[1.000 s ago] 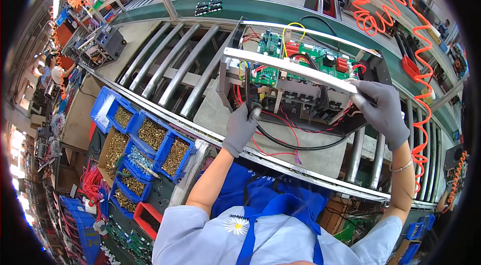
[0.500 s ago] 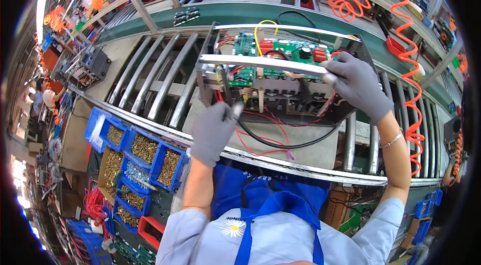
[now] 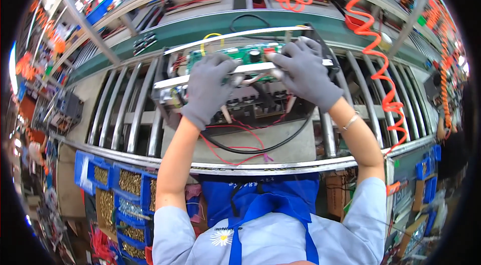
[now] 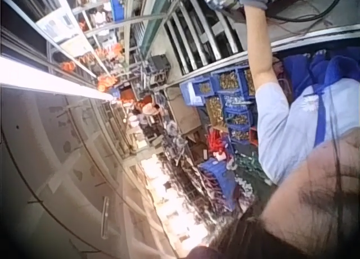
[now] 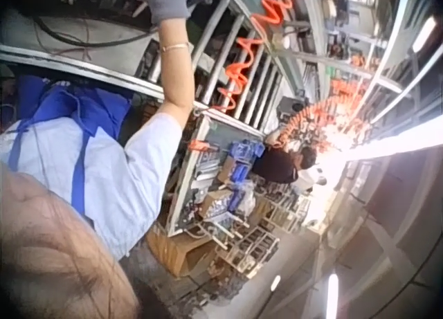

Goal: The person assembles an electronic component by securing a PCB into a housing with screws using a pneumatic screwdriver.

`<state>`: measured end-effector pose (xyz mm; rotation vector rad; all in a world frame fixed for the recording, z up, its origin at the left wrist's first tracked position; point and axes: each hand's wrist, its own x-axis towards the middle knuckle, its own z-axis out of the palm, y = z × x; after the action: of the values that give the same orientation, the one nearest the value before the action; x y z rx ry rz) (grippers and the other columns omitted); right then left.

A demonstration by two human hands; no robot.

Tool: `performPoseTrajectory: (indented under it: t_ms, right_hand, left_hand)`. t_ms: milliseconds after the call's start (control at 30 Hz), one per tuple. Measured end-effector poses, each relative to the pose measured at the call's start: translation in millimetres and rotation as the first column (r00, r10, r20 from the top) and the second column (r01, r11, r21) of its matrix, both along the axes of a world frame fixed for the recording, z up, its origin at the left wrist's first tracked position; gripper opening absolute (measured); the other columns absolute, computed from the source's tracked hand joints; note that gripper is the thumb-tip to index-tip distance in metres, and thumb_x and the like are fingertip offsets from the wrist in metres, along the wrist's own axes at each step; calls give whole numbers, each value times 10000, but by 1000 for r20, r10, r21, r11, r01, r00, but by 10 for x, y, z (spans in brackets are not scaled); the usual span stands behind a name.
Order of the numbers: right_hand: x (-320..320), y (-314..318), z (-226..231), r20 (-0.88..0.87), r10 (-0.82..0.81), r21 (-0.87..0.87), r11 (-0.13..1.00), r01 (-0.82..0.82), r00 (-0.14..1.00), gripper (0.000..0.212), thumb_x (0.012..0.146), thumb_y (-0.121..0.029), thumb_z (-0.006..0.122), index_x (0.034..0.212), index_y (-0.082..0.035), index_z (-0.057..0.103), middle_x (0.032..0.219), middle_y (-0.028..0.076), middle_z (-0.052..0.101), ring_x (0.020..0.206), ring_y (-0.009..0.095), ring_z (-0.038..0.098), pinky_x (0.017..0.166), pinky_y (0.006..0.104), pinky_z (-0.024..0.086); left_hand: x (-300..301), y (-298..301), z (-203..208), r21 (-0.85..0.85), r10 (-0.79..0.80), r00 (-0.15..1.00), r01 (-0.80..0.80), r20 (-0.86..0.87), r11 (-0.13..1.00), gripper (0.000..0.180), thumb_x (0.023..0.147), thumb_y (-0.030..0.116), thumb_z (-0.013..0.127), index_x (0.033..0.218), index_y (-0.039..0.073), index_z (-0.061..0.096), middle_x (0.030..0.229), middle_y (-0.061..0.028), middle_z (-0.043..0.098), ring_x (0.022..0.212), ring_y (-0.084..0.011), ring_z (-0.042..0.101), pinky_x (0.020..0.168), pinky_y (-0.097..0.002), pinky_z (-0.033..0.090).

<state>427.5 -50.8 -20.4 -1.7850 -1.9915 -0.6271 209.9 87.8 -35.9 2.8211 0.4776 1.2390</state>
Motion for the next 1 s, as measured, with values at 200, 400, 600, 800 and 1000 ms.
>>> performPoseTrajectory:
  t_ms: [200, 400, 600, 800, 1000]
  right_hand:
    - [-256, 260, -112, -72, 129, 244, 964, -108, 989, 396, 911, -358, 598, 1247, -152, 624, 1168, 100, 597, 1111, 291, 558, 1048, 476, 312]
    - [-304, 627, -89, -125, 107, 133, 987, -90, 986, 294, 923, -399, 590, 967, -128, 694, 802, 73, 667, 772, 267, 660, 741, 404, 492]
    - [-257, 720, -136, -189, 83, 176, 983, -50, 978, 289, 918, -390, 593, 828, -132, 688, 643, 82, 630, 607, 283, 644, 572, 410, 495]
    - [-173, 670, -100, -215, 27, 97, 995, -6, 976, 276, 914, -379, 583, 900, -126, 695, 748, 108, 659, 697, 288, 657, 617, 412, 507]
    - [-386, 926, 130, -206, 185, 186, 971, -147, 961, 334, 909, -355, 583, 1117, -112, 680, 1016, 154, 652, 980, 331, 626, 823, 428, 500]
  left_hand:
    - [95, -25, -8, 151, 74, 997, -69, -30, 986, 349, 812, 294, 712, 1122, 134, 701, 1010, -56, 662, 959, -285, 617, 839, -414, 469]
    - [82, 24, 38, 74, 29, 995, -22, -98, 997, 271, 849, 323, 678, 980, 88, 647, 958, -107, 655, 925, -318, 606, 793, -431, 457]
    - [121, 32, 27, 118, 54, 992, -40, -117, 992, 265, 863, 345, 668, 1003, 121, 652, 914, -95, 649, 901, -306, 604, 778, -427, 453]
    - [196, 0, 55, 102, 38, 987, -22, -156, 995, 273, 863, 372, 663, 996, 134, 661, 877, -64, 635, 891, -285, 599, 765, -430, 446]
    - [51, 62, -11, 123, 111, 980, -91, -166, 988, 314, 816, 401, 698, 992, 142, 677, 900, -67, 640, 900, -288, 605, 773, -435, 453]
